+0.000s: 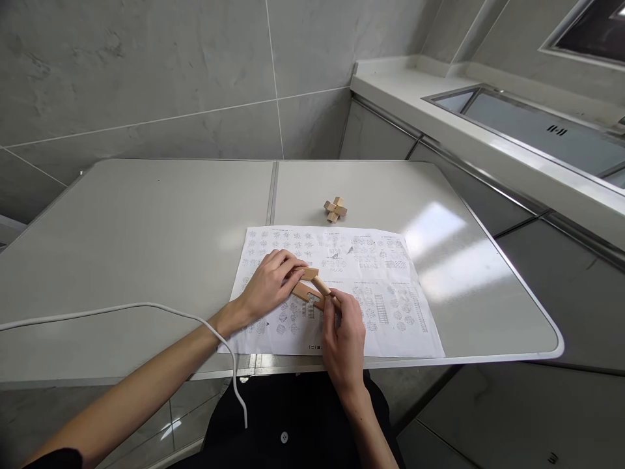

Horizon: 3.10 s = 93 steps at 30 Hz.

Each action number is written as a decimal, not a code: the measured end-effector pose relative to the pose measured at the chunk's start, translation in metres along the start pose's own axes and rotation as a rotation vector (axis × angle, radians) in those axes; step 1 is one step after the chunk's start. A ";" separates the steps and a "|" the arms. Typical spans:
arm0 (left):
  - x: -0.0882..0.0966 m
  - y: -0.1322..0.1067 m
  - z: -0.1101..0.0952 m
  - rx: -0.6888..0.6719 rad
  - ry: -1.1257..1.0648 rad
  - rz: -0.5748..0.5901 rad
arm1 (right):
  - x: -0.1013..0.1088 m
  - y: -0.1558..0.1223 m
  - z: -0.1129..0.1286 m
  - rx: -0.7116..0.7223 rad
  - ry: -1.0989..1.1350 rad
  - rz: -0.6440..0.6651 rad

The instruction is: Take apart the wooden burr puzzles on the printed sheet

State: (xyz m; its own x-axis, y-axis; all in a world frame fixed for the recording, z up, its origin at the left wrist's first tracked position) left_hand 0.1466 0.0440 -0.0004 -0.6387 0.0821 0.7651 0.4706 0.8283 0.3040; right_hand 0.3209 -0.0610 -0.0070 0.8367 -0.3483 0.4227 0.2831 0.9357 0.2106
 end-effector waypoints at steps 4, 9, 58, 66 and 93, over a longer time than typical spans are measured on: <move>0.003 0.000 -0.005 -0.049 -0.019 0.044 | 0.000 0.000 0.000 -0.008 -0.005 0.006; 0.005 0.000 -0.010 -0.183 -0.122 0.152 | 0.000 0.000 0.000 -0.010 0.017 0.013; 0.002 -0.002 -0.010 -0.132 0.035 0.206 | -0.005 0.001 -0.002 0.208 -0.137 0.066; 0.001 -0.002 -0.011 -0.111 0.040 0.201 | -0.005 0.001 -0.004 0.201 -0.130 0.068; -0.007 -0.003 -0.011 -0.196 0.201 0.135 | -0.005 -0.001 -0.001 0.157 -0.106 0.045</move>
State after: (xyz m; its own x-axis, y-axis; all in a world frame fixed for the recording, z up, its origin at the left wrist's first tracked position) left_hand 0.1562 0.0351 -0.0002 -0.4387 0.0571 0.8968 0.6641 0.6929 0.2807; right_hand 0.3167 -0.0602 -0.0103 0.7903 -0.3182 0.5237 0.1629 0.9330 0.3210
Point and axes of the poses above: each hand's wrist, its own y-axis towards the middle knuckle, its own x-axis out of the back of the hand, z = x × y, the point moved 2 cm from there along y, towards the middle knuckle, and after that the axes turned 2 degrees about y, right-handed, at the moved point
